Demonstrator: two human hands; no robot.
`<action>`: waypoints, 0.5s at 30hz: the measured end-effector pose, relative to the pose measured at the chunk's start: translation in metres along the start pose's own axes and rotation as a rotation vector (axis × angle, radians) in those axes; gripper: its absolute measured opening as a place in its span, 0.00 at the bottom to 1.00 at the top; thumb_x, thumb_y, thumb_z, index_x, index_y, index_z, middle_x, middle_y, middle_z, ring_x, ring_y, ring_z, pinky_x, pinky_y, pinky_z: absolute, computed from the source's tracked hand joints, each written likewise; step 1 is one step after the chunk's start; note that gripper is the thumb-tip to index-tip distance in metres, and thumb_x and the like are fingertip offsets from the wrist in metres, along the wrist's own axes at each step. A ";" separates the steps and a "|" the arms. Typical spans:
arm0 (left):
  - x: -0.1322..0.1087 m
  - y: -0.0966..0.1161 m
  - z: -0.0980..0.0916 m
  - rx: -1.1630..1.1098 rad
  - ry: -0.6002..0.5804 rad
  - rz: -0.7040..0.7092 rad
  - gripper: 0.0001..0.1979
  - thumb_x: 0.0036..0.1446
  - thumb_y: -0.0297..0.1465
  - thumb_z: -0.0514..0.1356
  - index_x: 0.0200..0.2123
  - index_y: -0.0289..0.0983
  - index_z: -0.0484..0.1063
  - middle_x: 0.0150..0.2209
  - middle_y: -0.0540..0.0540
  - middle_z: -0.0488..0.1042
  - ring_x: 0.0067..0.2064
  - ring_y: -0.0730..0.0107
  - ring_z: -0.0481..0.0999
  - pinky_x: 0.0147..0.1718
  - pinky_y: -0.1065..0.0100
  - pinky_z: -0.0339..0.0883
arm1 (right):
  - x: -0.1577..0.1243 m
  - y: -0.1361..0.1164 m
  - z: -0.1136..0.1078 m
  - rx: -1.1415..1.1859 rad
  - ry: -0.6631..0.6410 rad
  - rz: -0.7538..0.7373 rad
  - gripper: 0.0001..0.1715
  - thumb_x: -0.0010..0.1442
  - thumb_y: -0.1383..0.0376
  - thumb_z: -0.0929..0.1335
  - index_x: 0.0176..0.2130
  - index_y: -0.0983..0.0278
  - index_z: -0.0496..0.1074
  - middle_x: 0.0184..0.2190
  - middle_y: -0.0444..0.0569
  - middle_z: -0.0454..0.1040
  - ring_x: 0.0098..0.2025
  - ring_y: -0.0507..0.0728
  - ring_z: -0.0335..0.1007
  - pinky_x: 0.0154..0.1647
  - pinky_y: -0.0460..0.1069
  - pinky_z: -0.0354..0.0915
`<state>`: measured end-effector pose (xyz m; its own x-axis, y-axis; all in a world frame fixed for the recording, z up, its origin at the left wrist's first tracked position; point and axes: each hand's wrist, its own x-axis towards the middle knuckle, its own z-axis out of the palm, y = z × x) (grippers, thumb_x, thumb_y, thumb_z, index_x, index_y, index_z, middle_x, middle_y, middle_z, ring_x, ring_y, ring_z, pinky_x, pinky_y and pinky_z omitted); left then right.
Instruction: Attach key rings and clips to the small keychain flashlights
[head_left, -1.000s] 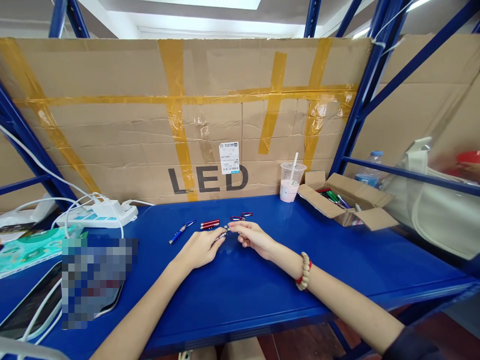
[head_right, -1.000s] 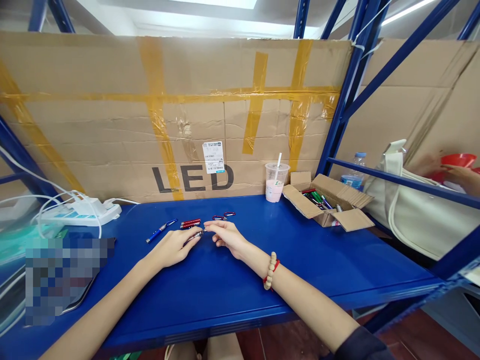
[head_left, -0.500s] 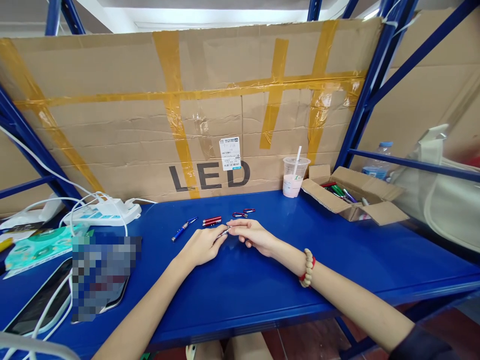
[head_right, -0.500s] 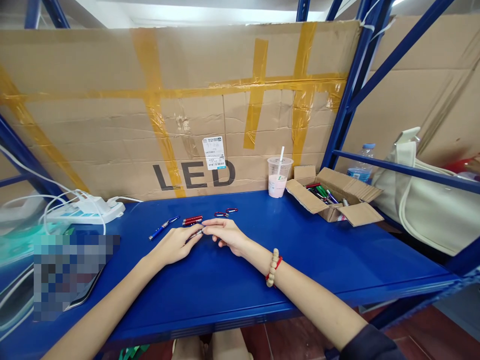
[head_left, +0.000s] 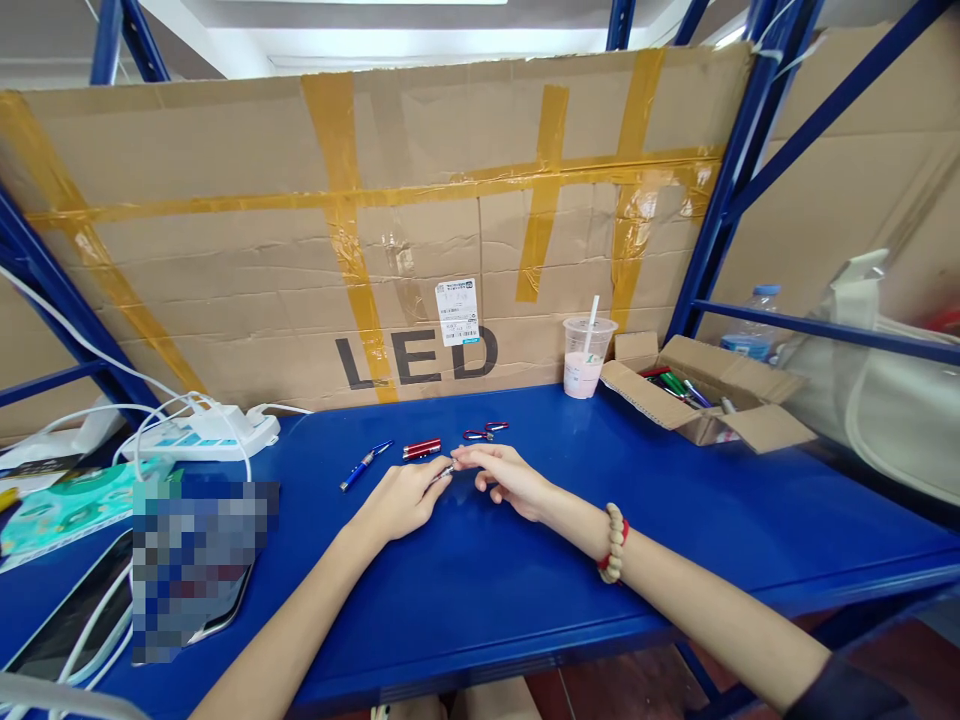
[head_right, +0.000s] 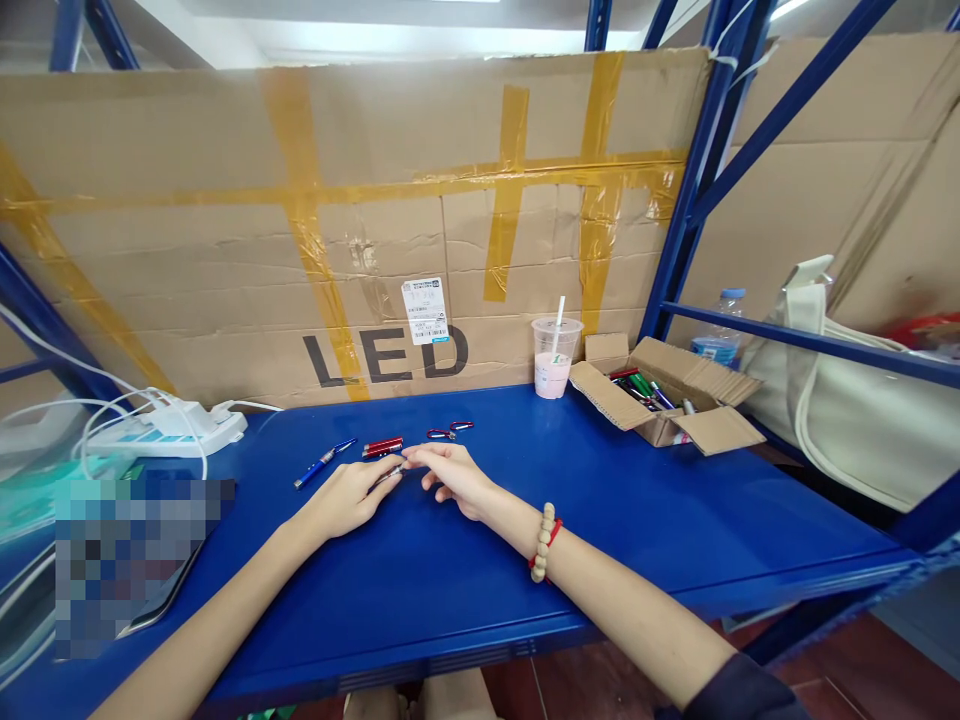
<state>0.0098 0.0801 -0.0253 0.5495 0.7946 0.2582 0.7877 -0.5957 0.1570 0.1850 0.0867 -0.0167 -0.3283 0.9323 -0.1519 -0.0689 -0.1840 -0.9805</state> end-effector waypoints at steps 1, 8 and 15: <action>0.000 0.000 0.000 -0.004 0.000 -0.003 0.16 0.63 0.36 0.41 0.45 0.39 0.64 0.39 0.48 0.73 0.38 0.65 0.74 0.33 0.69 0.63 | -0.001 -0.001 0.000 -0.003 0.001 0.001 0.14 0.51 0.66 0.66 0.40 0.67 0.72 0.34 0.47 0.71 0.18 0.42 0.56 0.10 0.37 0.47; 0.001 0.000 -0.001 0.013 -0.009 -0.008 0.15 0.62 0.35 0.40 0.42 0.38 0.64 0.36 0.47 0.73 0.36 0.65 0.74 0.32 0.69 0.62 | -0.003 -0.005 0.001 -0.027 0.019 0.006 0.15 0.49 0.67 0.67 0.39 0.67 0.72 0.33 0.47 0.73 0.18 0.43 0.56 0.10 0.37 0.48; 0.000 0.000 0.000 -0.009 -0.006 -0.021 0.14 0.62 0.34 0.41 0.43 0.39 0.63 0.38 0.47 0.73 0.37 0.64 0.74 0.32 0.69 0.62 | 0.003 0.001 -0.003 0.005 0.013 0.001 0.16 0.49 0.67 0.66 0.40 0.66 0.71 0.35 0.48 0.73 0.18 0.42 0.56 0.10 0.37 0.47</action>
<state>0.0093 0.0798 -0.0250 0.5349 0.8074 0.2488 0.7964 -0.5802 0.1705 0.1870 0.0905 -0.0184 -0.3161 0.9361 -0.1546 -0.0735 -0.1866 -0.9797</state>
